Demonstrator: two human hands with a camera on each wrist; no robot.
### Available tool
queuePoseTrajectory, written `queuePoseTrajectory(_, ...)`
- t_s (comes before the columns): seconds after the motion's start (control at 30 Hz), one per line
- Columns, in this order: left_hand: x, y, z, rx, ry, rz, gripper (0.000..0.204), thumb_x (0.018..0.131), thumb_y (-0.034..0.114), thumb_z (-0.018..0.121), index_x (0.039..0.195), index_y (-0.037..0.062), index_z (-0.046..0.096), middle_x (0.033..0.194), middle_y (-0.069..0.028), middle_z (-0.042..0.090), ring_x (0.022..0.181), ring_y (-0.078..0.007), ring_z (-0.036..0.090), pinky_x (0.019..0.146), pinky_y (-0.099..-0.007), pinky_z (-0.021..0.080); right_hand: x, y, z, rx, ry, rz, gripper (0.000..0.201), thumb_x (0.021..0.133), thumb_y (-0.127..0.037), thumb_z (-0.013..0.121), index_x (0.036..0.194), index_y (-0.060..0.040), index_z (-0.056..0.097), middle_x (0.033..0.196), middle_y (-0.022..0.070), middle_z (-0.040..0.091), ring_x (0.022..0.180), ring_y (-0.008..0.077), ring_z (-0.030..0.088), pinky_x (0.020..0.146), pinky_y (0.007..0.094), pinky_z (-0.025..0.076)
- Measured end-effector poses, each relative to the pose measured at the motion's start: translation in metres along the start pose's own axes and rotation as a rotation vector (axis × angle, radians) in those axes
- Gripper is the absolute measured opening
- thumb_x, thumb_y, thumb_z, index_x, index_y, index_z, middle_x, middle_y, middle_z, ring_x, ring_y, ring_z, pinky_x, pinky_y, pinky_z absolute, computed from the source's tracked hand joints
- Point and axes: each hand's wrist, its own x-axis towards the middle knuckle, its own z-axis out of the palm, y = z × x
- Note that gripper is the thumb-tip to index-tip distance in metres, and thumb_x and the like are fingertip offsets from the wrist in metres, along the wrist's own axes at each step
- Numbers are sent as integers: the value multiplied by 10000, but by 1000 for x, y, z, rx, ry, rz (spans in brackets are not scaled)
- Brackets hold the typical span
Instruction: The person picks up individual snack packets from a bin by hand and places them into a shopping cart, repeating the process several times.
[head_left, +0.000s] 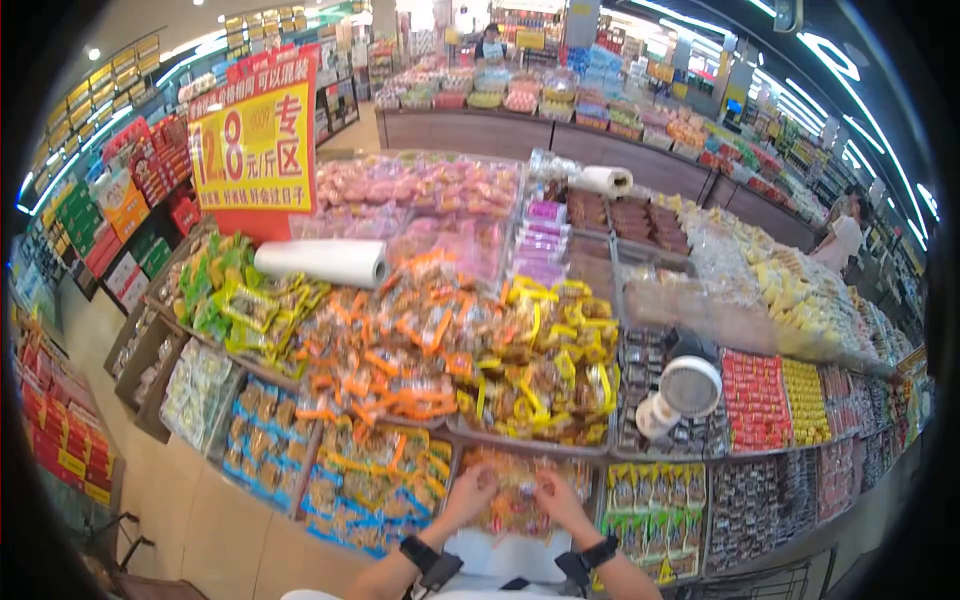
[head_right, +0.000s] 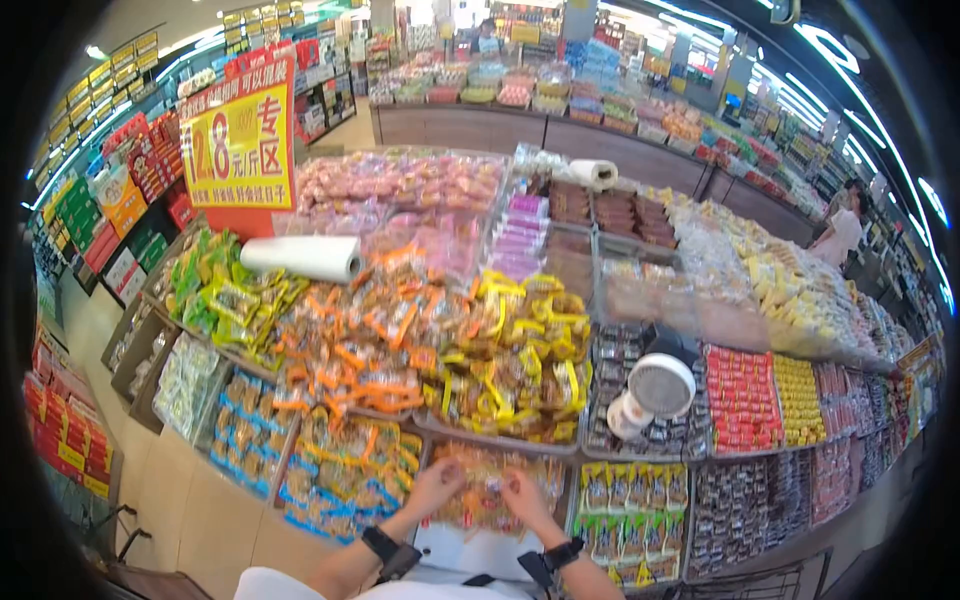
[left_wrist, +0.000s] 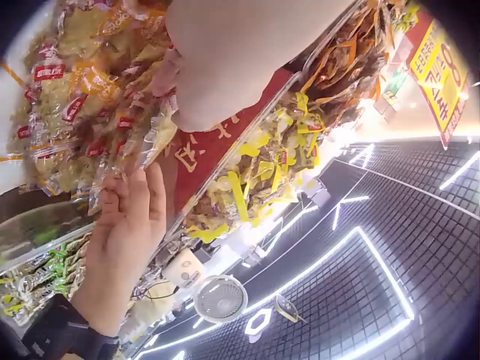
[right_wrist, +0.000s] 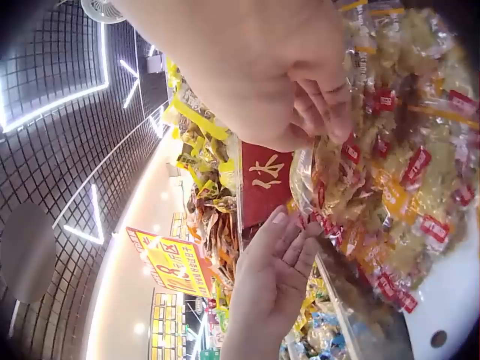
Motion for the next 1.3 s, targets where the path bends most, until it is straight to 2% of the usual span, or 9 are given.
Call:
queuePoseTrajectory(0.13, 13, -16, 15, 358, -11, 197, 399, 671, 258, 613, 985, 37, 506, 862, -168, 492, 793, -292, 509, 683, -348, 420, 6, -21, -11, -246, -37, 30, 381, 741, -217, 535, 1052, -9, 458, 760, 131, 552, 666, 254, 550, 594, 320, 432)
queuePoseTrajectory(0.2, 23, -15, 16, 408, -24, 193, 413, 665, 268, 618, 991, 42, 504, 880, -167, 472, 802, -297, 501, 689, -352, 420, 13, -22, -13, -421, 37, -75, 431, 719, -248, 545, 1064, -5, 452, 863, 185, 529, 773, 318, 522, 668, 363, 421)
queuePoseTrajectory(0.3, 26, -11, 18, 465, -8, 219, 436, 653, 286, 628, 996, 47, 504, 920, -166, 434, 818, -305, 490, 697, -356, 421, 17, -18, -12, -511, 0, -70, 438, 714, -234, 535, 1077, -6, 444, 931, 206, 476, 788, 351, 506, 655, 399, 427)
queuePoseTrajectory(0.37, 24, -5, 16, 477, 17, 246, 445, 647, 294, 634, 995, 48, 504, 941, -166, 416, 824, -307, 487, 698, -357, 423, 15, -23, -11, -530, -9, -53, 457, 711, -249, 544, 1084, -8, 434, 927, 209, 481, 799, 351, 503, 674, 398, 420)
queuePoseTrajectory(0.47, 25, 7, 9, 457, -61, 135, 448, 640, 297, 641, 988, 50, 506, 977, -160, 381, 836, -311, 481, 700, -358, 426, 14, -33, -13, -555, -32, -20, 489, 707, -270, 554, 1099, -15, 413, 916, 208, 485, 803, 353, 503, 682, 401, 418)
queuePoseTrajectory(0.57, 30, -4, 9, 443, -37, 228, 412, 640, 262, 658, 935, 11, 515, 947, -159, 381, 808, -274, 477, 701, -326, 422, 15, -37, -15, -553, -56, -4, 502, 704, -276, 557, 1108, -22, 401, 903, 202, 484, 794, 357, 508, 663, 406, 426)
queuePoseTrajectory(0.73, 33, -11, 10, 494, 2, 280, 428, 638, 283, 639, 973, 49, 512, 996, -153, 376, 849, -312, 479, 695, -357, 432, 16, -42, -17, -570, -68, -4, 494, 702, -278, 558, 1100, -27, 407, 907, 195, 487, 799, 351, 512, 658, 404, 432)
queuePoseTrajectory(0.87, 32, -7, 10, 483, -3, 253, 384, 648, 235, 646, 933, 13, 519, 971, -168, 373, 835, -304, 477, 710, -334, 427, 16, -42, -16, -581, -64, -9, 487, 702, -283, 559, 1094, -34, 414, 925, 190, 487, 808, 342, 513, 656, 395, 437)
queuePoseTrajectory(1.3, 19, -5, 10, 443, 29, 302, 378, 649, 188, 624, 982, 60, 499, 1052, -182, 365, 855, -316, 487, 704, -362, 428, -4, -48, -15, -601, -12, -31, 474, 694, -260, 562, 1093, -53, 414, 873, 167, 467, 771, 332, 506, 626, 397, 430)
